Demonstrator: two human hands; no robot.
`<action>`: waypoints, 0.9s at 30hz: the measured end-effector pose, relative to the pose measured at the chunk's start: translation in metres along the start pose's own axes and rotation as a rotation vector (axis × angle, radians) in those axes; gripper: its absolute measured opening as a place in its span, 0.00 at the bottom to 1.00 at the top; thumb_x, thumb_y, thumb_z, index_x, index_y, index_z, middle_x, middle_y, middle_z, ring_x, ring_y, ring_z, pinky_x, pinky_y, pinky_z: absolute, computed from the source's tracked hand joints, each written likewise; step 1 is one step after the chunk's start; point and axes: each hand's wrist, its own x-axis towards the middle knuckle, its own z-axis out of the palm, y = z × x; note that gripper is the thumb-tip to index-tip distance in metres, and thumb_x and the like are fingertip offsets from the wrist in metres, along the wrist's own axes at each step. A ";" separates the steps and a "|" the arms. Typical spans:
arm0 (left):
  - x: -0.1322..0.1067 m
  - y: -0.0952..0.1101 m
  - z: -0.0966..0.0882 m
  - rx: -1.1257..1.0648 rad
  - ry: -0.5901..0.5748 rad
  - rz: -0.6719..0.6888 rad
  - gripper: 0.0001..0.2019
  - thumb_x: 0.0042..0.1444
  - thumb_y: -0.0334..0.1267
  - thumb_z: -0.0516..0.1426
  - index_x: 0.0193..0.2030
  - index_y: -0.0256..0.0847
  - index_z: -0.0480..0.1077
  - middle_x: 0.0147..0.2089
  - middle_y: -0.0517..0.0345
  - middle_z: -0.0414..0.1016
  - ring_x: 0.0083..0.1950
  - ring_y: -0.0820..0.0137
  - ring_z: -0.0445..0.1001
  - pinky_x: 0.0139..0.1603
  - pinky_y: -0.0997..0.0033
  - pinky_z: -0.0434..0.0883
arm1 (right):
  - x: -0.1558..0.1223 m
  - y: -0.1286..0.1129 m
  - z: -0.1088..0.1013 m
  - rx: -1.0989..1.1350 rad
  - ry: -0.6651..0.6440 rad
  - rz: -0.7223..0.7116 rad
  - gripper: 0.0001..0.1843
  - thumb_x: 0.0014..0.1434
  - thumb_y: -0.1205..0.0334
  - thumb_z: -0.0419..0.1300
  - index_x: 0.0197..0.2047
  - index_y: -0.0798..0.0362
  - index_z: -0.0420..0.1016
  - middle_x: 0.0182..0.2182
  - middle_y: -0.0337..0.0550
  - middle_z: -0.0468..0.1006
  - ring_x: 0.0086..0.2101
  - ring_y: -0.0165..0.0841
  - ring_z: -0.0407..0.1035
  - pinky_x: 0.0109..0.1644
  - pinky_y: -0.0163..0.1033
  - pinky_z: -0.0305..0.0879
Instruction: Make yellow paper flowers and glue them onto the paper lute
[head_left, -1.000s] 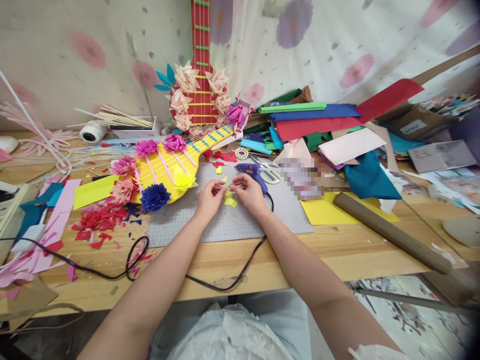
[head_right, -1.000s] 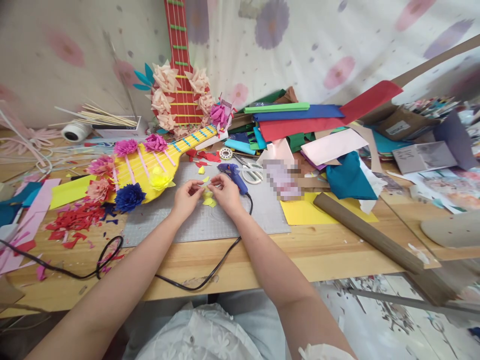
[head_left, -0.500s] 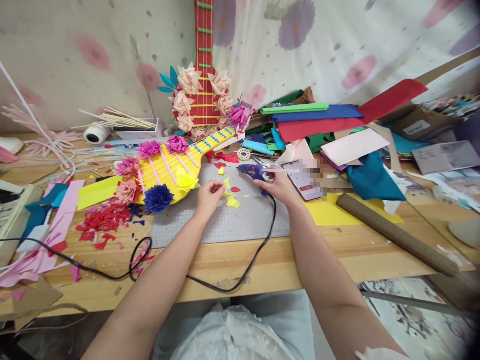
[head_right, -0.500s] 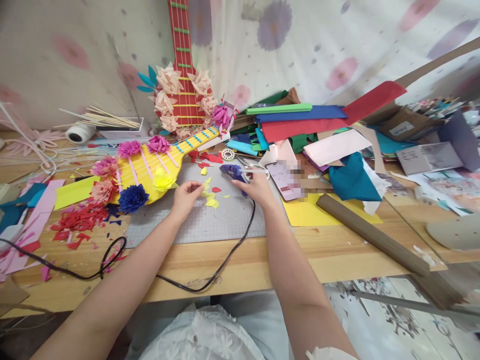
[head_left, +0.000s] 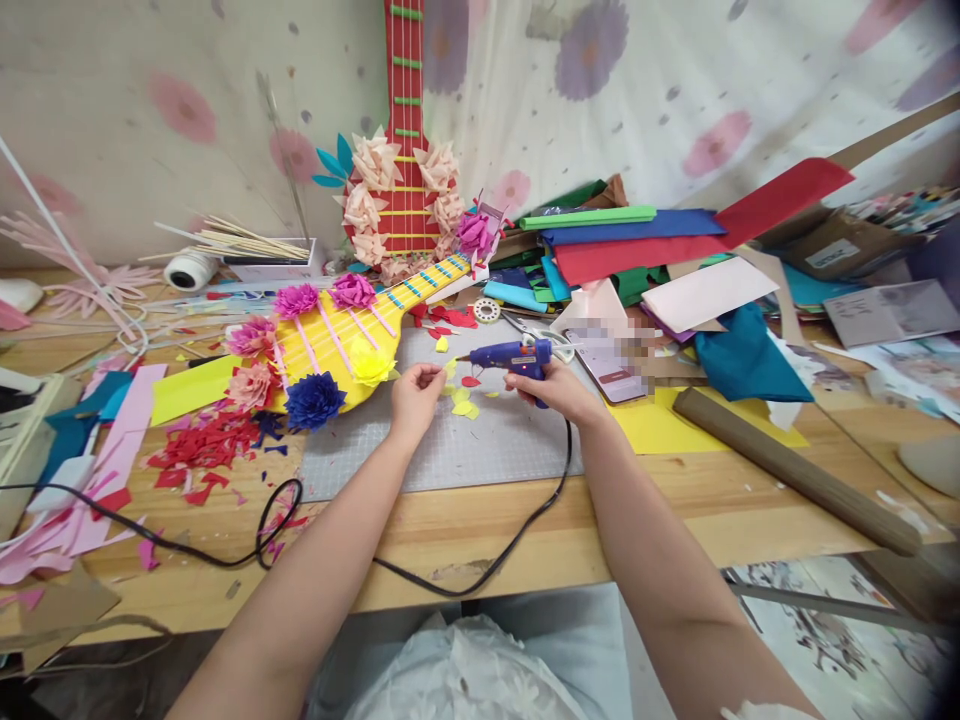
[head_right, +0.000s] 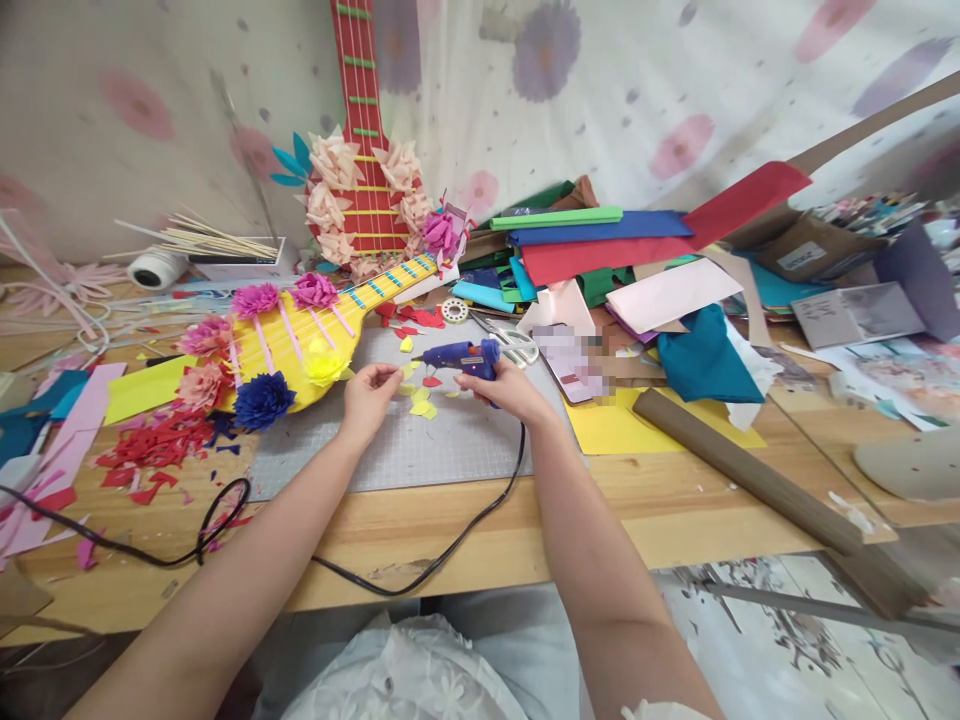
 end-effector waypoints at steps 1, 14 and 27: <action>0.000 0.000 0.000 0.009 0.004 0.008 0.07 0.44 0.39 0.59 0.28 0.38 0.71 0.25 0.60 0.71 0.26 0.75 0.68 0.29 0.74 0.68 | -0.002 -0.002 0.000 -0.023 -0.016 0.025 0.21 0.42 0.44 0.64 0.27 0.54 0.70 0.17 0.35 0.67 0.18 0.25 0.58 0.23 0.34 0.56; -0.002 0.004 0.000 0.011 0.025 0.004 0.05 0.44 0.37 0.59 0.28 0.38 0.70 0.23 0.62 0.69 0.25 0.75 0.66 0.28 0.74 0.67 | -0.001 0.002 0.000 -0.170 0.004 0.049 0.22 0.44 0.40 0.63 0.24 0.52 0.68 0.13 0.34 0.63 0.16 0.25 0.55 0.18 0.33 0.51; -0.001 0.001 0.000 -0.002 0.015 0.010 0.07 0.43 0.38 0.60 0.28 0.38 0.71 0.24 0.60 0.71 0.26 0.74 0.68 0.29 0.74 0.69 | 0.002 0.008 0.000 -0.156 0.019 0.012 0.22 0.43 0.40 0.63 0.26 0.52 0.70 0.13 0.34 0.63 0.15 0.25 0.56 0.17 0.32 0.51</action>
